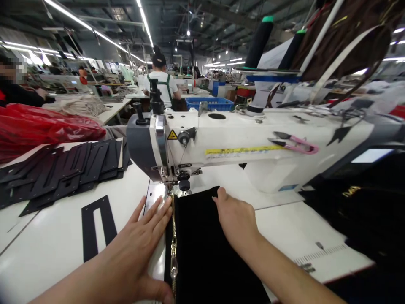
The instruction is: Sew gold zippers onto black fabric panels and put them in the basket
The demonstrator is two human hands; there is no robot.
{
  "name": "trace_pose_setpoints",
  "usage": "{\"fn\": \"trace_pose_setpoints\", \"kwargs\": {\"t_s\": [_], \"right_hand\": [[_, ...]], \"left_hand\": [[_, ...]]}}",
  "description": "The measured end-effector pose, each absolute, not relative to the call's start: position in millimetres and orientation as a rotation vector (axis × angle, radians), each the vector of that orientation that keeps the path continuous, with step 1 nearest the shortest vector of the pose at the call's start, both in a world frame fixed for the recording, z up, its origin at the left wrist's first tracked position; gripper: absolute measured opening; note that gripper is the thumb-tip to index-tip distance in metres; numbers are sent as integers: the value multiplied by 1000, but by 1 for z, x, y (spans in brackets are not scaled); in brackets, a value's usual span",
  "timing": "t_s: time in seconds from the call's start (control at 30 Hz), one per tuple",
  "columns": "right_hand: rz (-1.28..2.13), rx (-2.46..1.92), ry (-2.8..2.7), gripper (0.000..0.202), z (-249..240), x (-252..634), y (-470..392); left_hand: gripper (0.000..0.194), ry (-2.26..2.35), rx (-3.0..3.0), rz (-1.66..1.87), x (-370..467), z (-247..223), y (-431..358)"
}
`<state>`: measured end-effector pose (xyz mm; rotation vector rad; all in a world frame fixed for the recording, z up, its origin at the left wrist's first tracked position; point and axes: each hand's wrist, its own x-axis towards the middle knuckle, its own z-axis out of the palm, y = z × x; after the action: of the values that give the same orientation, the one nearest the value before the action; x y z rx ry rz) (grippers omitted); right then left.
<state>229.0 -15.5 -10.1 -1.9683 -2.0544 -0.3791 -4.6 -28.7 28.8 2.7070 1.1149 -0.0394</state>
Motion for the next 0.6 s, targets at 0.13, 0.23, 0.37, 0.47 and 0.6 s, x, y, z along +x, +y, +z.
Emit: {"fn": "trace_pose_setpoints", "kwargs": {"t_s": [0.13,0.23,0.37,0.47,0.6], "right_hand": [[-520,-1475,-2248,35,2,203,-32],[-163,-1144,-2506,50,-6,188,-46],[94,-1153,-2496,50,-15,189,-54],[178,-1038,-2376,45,-11,196,-55],[212,-762,-2454,36,-1,197,-59]], "left_hand": [[120,1094,2707,8,-1,23,-28],[120,1070,2735,35,-8,23,-29],[126,1257,2848,224,-55,24,-48],[123,1428,2957,301,-101,12,-78],[86,1375,3078,233,-124,-11,-116]]}}
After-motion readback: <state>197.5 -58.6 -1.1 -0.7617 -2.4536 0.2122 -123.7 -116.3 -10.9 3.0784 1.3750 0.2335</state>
